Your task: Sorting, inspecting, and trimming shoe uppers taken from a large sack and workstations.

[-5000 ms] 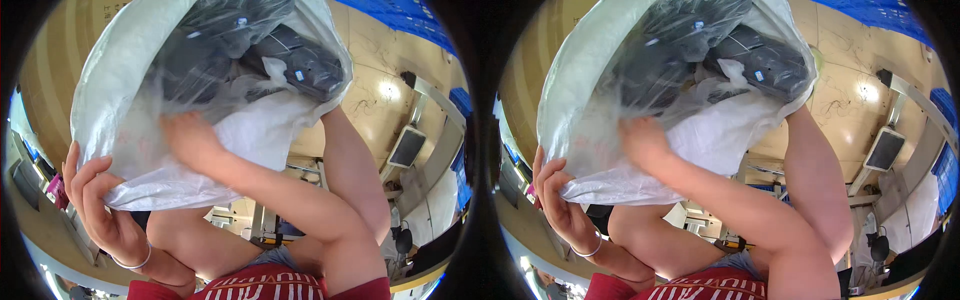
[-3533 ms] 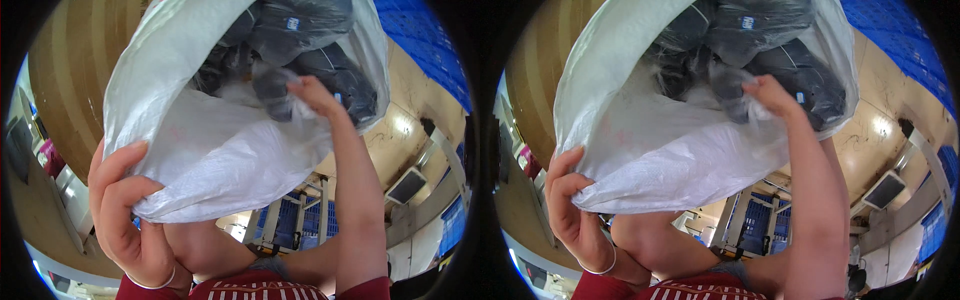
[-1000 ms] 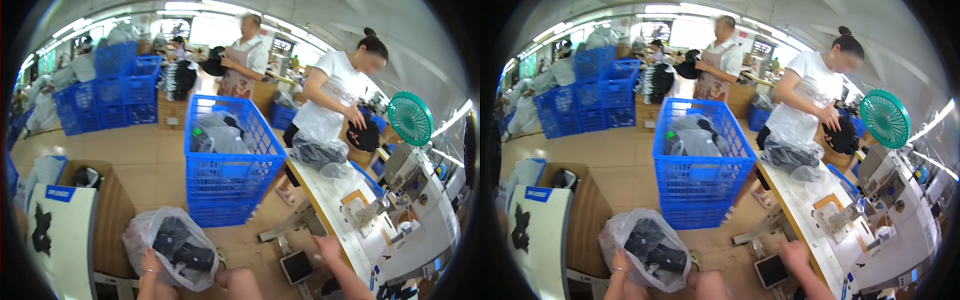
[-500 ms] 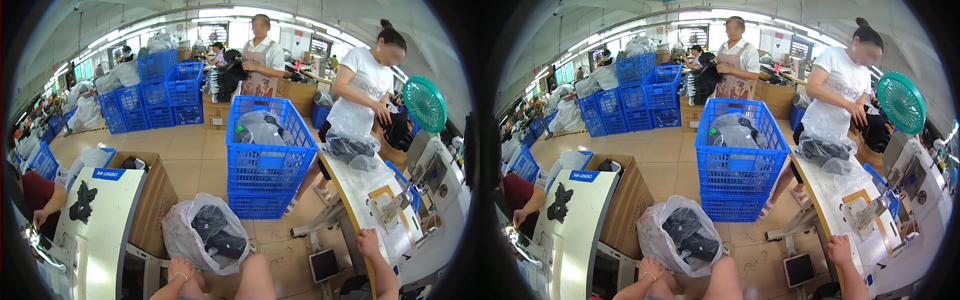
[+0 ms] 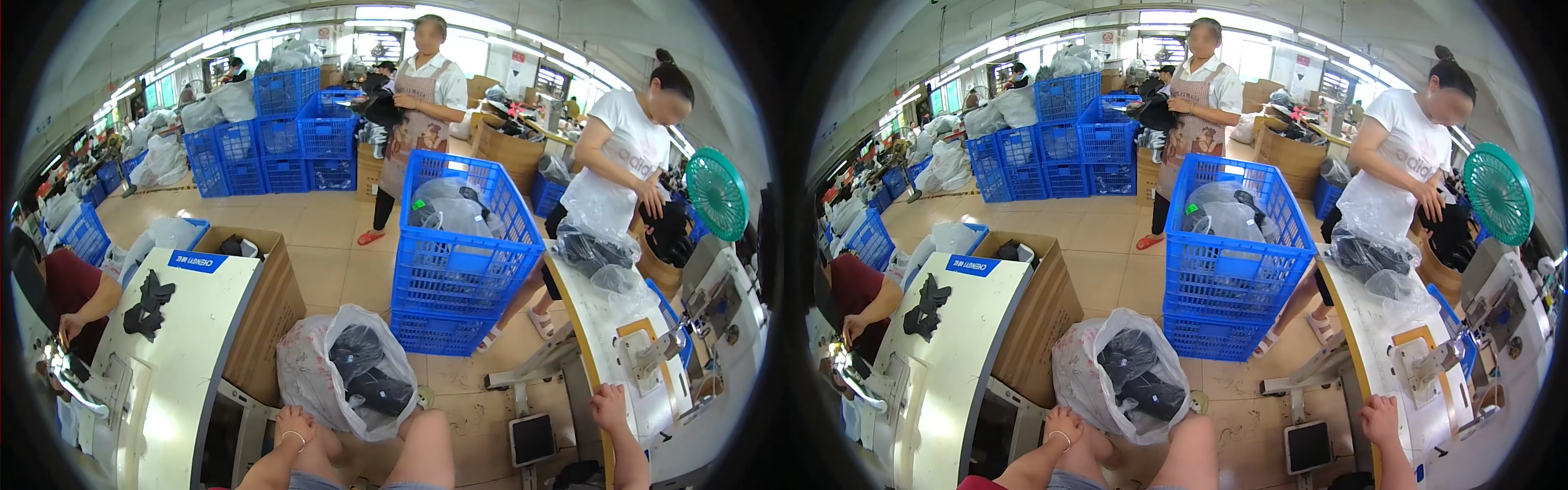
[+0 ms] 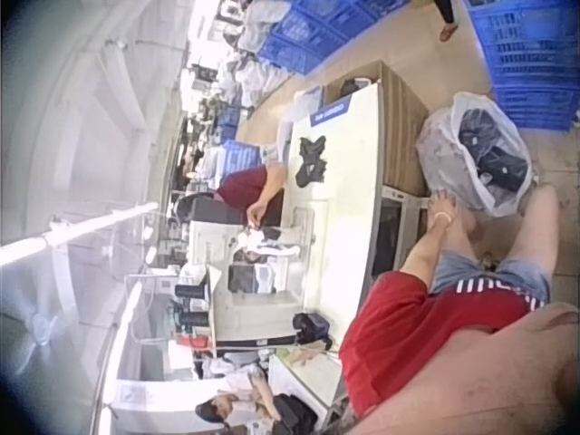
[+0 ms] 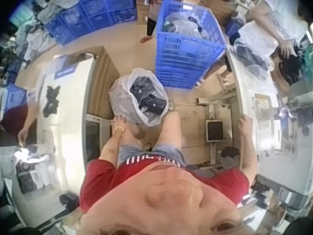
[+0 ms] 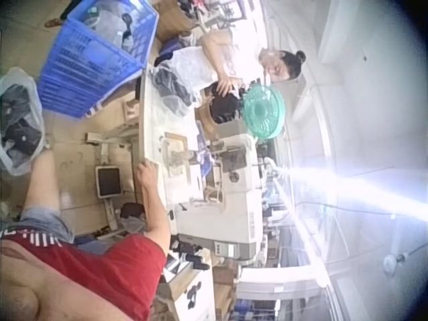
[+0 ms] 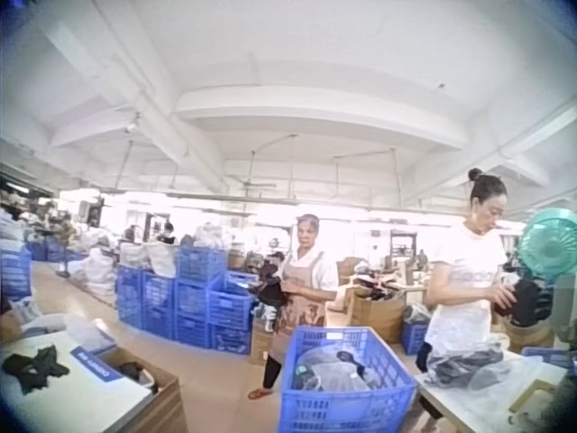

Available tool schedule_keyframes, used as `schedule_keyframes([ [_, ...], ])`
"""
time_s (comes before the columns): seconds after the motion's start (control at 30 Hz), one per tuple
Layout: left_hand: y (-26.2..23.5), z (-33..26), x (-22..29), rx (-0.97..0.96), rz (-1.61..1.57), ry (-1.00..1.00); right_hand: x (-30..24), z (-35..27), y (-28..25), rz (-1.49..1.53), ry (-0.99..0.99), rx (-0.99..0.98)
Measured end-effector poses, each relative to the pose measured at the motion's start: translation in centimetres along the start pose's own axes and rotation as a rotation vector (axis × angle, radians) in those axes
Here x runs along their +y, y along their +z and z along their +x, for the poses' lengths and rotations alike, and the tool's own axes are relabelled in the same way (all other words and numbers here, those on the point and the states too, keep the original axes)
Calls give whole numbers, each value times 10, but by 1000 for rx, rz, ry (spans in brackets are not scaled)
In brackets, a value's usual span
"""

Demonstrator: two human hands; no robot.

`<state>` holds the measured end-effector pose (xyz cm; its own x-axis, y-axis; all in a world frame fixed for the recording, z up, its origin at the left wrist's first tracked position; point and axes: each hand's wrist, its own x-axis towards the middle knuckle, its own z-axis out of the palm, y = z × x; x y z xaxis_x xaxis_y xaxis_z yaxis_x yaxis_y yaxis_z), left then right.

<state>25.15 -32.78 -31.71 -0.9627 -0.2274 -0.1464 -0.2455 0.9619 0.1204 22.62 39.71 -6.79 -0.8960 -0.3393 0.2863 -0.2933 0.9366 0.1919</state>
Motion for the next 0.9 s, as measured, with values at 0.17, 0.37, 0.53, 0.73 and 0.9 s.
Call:
schedule_keyframes([
  [0.17,4,-2,-5,-42,-1,-25,5,-4,9,-42,2,18],
  [0.37,7,-6,-18,-47,-47,-89,-1,-2,4,-38,15,17],
  [0.53,11,-6,-23,-45,-73,-87,1,-4,7,-35,13,36],
  [0.73,10,-6,-25,-21,-91,-83,-4,1,3,-18,2,38],
  [0.9,7,-3,-20,-13,-80,-83,-4,-1,1,-27,13,22],
])
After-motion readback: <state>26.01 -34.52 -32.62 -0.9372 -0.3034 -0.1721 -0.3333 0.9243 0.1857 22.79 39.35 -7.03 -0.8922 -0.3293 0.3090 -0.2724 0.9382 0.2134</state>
